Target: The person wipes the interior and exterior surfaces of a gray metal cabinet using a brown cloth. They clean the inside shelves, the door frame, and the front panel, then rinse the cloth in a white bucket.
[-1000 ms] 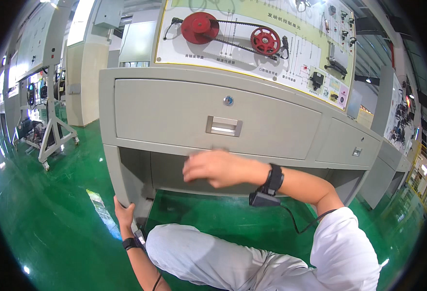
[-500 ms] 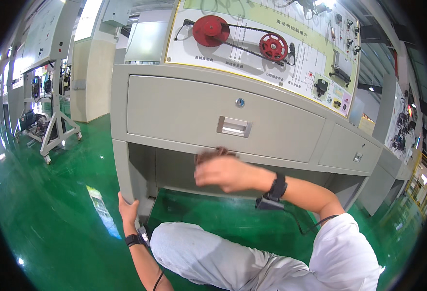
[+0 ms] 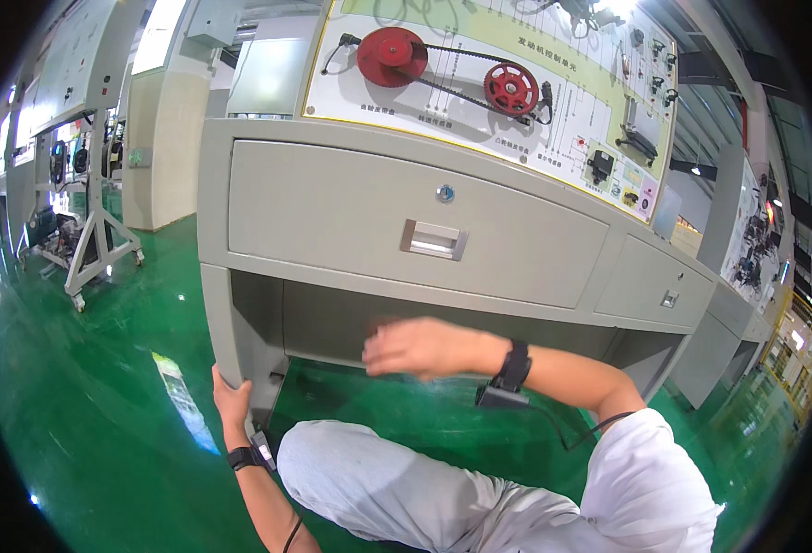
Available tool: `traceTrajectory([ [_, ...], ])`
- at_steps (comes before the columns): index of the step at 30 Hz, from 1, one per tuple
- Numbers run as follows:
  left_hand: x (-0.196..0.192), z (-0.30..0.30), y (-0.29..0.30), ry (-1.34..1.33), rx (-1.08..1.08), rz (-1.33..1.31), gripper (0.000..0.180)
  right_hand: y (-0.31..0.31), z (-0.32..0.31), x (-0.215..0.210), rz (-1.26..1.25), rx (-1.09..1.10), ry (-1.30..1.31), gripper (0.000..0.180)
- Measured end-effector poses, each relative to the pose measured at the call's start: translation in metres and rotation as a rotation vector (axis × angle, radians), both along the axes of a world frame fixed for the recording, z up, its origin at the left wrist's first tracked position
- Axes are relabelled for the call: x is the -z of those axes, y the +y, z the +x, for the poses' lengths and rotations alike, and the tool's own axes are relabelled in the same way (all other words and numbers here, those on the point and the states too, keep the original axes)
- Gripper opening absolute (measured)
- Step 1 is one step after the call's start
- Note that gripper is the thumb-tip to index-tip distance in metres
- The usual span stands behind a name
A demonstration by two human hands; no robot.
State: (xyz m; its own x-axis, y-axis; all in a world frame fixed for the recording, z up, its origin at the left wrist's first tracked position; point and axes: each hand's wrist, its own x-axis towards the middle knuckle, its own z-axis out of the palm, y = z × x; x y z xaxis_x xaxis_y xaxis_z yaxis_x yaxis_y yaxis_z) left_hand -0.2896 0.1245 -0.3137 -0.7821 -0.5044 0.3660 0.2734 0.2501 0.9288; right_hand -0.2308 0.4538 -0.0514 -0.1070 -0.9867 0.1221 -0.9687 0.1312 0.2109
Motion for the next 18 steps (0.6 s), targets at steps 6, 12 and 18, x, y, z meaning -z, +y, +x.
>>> traceTrajectory([
  [6,0.009,-0.002,0.001,-0.007,-0.005,-0.044,0.061,-0.01,0.013,-0.007,-0.136,-0.003,0.222,0.044],
  [12,0.013,-0.021,-0.003,0.06,0.036,-0.005,0.06,-0.059,-0.018,-0.026,-0.409,-0.089,0.681,0.028],
  [18,0.017,-0.025,0.014,0.059,0.071,0.024,0.059,-0.072,-0.057,0.003,-0.442,0.051,0.892,0.019],
])
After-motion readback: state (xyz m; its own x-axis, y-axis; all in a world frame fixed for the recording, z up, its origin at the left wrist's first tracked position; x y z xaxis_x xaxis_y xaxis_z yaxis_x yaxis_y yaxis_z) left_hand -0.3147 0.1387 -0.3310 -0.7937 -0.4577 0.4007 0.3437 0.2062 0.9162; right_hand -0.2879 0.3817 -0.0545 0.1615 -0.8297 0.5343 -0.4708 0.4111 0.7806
